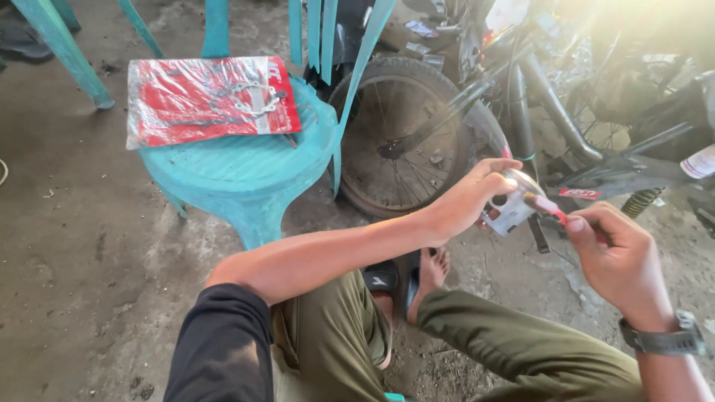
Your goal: The person holds a metal piston in their left hand and uses a red toothbrush in their right hand to scrub the piston's surface and pin. The person rotates the piston to clean different sides while sitting on the ground.
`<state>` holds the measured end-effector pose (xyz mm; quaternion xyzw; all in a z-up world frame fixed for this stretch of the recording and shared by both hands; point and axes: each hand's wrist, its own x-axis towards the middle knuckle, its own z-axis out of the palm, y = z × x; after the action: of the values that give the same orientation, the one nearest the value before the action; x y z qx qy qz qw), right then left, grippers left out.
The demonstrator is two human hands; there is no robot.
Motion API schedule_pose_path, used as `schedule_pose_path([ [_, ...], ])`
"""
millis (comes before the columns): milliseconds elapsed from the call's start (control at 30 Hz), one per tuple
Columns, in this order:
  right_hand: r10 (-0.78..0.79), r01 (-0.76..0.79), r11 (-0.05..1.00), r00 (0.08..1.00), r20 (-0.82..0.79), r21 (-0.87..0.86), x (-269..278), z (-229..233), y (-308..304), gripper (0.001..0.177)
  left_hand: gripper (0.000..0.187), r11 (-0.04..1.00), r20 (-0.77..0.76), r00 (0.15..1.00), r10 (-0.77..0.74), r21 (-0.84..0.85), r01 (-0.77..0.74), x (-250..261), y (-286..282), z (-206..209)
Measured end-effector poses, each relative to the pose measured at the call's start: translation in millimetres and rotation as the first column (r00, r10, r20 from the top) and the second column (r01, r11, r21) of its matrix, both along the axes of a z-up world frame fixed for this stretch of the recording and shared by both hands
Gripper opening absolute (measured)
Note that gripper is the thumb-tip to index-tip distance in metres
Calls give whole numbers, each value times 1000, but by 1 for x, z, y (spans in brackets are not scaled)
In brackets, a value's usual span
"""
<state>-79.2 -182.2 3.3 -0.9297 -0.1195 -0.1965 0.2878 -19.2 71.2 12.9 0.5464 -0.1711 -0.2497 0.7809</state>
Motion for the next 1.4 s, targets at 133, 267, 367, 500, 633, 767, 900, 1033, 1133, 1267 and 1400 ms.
schedule_pose_path([
  [133, 146, -147, 988, 989, 25, 53, 25, -8, 7, 36, 62, 997, 16, 999, 46, 54, -46, 3, 0, 1],
  [267, 202, -194, 972, 978, -44, 133, 49, -26, 5, 34, 52, 990, -33, 992, 123, -59, -125, 26, -5, -32],
  [367, 225, -214, 967, 972, -73, 136, 54, -29, 3, 30, 53, 989, -52, 988, 145, 5, -145, 28, 2, -25],
  [500, 172, -149, 975, 976, -135, 168, 59, -26, 1, 42, 19, 972, 37, 991, 131, -200, -121, 33, 1, -25],
  [633, 169, -143, 958, 981, -91, 247, 55, -21, 10, 25, 33, 916, -128, 934, 334, -190, -354, 16, 9, -11],
  [767, 182, -134, 935, 976, -122, 328, 34, 4, 21, 36, 39, 931, -106, 959, 264, -233, -282, 5, 21, -8],
  [900, 228, -198, 935, 971, -71, 294, 29, 13, 40, 34, 59, 954, -36, 954, 297, -34, -298, -16, 9, 0],
  [1033, 272, -288, 754, 955, 119, 590, 34, 8, 59, 17, 78, 946, 143, 937, 318, -116, -304, -35, 0, 0],
  [1133, 302, -251, 641, 951, 62, 725, 37, 5, 68, 15, 77, 967, 230, 942, 245, -120, -223, -40, 8, -1],
  [1267, 467, -204, 234, 881, 74, 950, 41, -14, 76, 11, 73, 982, 342, 926, 161, -150, -116, -43, 19, -1],
  [1400, 513, -161, 28, 849, 124, 986, 62, -54, 76, 14, 75, 987, 345, 927, 147, -106, -117, -40, 16, -9],
])
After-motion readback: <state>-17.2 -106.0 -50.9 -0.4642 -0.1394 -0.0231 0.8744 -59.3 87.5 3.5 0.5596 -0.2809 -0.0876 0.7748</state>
